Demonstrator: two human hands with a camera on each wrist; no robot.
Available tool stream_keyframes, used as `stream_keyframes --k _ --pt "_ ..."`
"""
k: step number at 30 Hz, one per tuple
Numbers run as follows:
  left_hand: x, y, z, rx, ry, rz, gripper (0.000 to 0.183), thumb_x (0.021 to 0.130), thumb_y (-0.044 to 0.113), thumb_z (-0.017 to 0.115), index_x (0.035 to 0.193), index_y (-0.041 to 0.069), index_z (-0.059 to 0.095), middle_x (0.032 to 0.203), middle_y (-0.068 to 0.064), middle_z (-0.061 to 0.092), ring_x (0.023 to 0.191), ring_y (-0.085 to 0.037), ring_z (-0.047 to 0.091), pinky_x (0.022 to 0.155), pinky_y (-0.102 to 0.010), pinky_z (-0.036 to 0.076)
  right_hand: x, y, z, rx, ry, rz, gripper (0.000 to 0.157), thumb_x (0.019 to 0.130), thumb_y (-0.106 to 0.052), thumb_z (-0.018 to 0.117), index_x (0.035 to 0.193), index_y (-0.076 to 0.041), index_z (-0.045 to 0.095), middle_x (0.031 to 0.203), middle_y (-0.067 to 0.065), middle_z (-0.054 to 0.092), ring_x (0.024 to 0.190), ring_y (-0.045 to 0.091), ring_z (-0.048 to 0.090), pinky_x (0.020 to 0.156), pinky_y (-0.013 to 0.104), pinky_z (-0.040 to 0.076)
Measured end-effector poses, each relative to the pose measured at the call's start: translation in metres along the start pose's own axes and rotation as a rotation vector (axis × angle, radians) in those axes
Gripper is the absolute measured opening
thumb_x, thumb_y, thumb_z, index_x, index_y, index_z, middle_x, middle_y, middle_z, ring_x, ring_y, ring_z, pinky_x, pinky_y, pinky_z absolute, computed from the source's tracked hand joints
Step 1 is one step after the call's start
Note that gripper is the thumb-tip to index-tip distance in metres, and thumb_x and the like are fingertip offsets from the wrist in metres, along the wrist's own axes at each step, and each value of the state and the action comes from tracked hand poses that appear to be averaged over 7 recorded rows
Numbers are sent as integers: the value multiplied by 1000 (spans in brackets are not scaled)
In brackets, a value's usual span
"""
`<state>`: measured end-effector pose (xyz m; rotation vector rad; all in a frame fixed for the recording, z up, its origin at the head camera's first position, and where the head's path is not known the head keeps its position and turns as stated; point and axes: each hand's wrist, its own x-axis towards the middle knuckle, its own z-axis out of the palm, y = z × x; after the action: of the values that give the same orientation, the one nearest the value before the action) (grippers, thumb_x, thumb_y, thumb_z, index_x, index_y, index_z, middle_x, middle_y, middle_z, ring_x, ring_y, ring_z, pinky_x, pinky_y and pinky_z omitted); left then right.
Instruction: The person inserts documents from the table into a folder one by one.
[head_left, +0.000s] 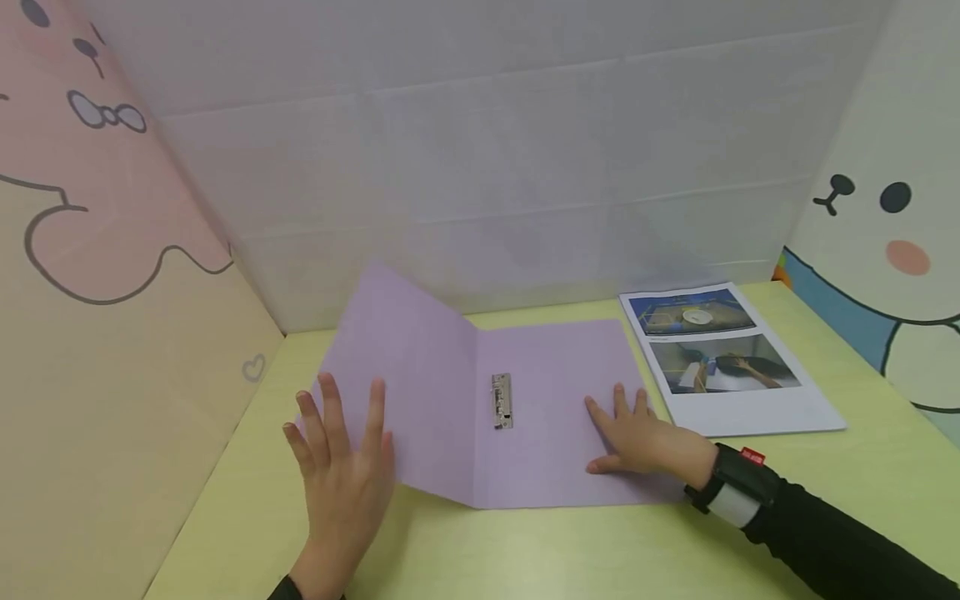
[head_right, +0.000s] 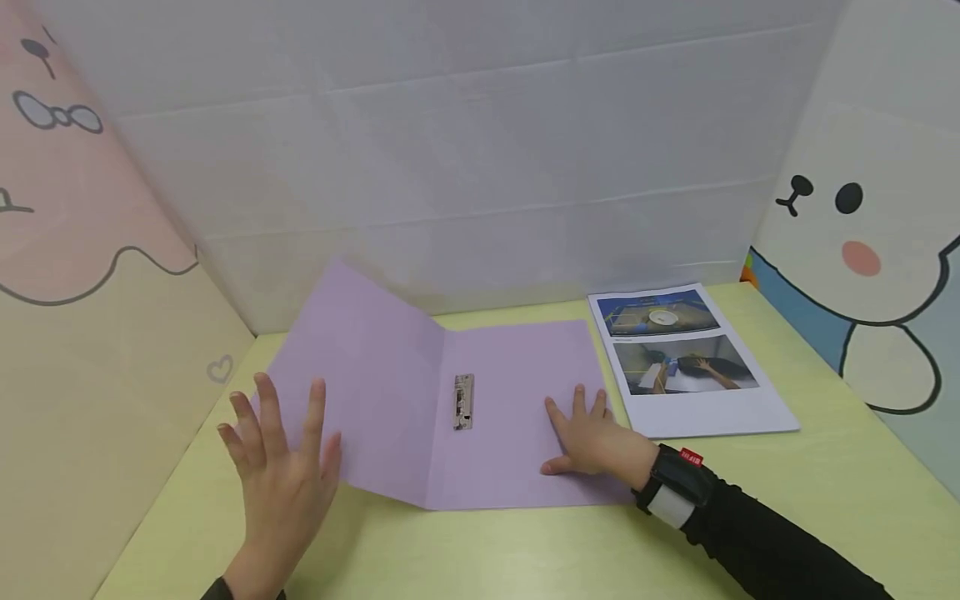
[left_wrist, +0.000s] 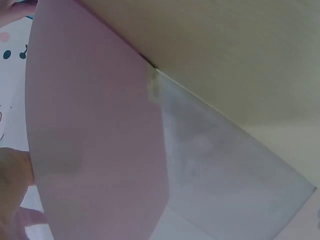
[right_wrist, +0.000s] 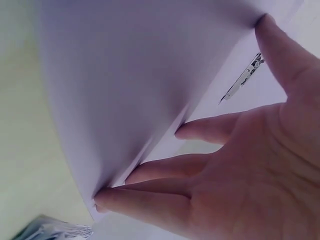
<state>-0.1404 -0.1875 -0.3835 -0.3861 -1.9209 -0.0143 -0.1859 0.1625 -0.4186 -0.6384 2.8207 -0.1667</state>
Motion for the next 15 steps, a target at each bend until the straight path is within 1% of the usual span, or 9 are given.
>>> stream_keyframes --k 2,5,7,10,12,15 --pt "-7 -7 1 11 -106 -8 76 63 13 72 135 11 49 144 -32 30 133 -47 19 108 -62 4 0 1 -1 5 -3 3 95 76 -58 61 141 5 31 132 52 19 112 73 15 87 69 36" --pt "-17 -16 3 5 -260 -22 84 60 16 77 138 10 46 147 -32 23 133 -47 16 103 -69 10 -1 3 -1 16 -10 0 95 76 -58 61 141 5 30 133 52 18 112 73 14 88 69 36" --pt "-24 -22 4 -6 -350 -22 85 59 17 79 137 8 47 147 -32 21 134 -47 14 100 -72 15 -1 3 -2 22 -7 -7 95 76 -58 62 141 5 31 133 52 18 112 73 14 87 70 35" --pt "-31 -30 8 -3 -453 -6 79 59 21 80 131 5 52 145 -34 24 134 -47 16 97 -72 20 0 5 -1 18 1 -19 95 75 -57 62 140 5 32 131 53 19 111 73 15 86 70 35" --pt "-35 -33 10 -3 -527 2 72 61 23 80 126 3 56 143 -35 28 133 -48 18 97 -71 22 0 6 0 11 1 -18 95 76 -58 62 140 5 31 132 53 19 111 73 15 87 70 36" --pt "-38 -35 13 6 -670 5 63 67 26 77 123 5 58 138 -36 35 130 -49 23 96 -71 26 1 7 1 -2 0 -18 95 77 -58 60 141 4 31 132 52 19 111 73 16 87 69 36"
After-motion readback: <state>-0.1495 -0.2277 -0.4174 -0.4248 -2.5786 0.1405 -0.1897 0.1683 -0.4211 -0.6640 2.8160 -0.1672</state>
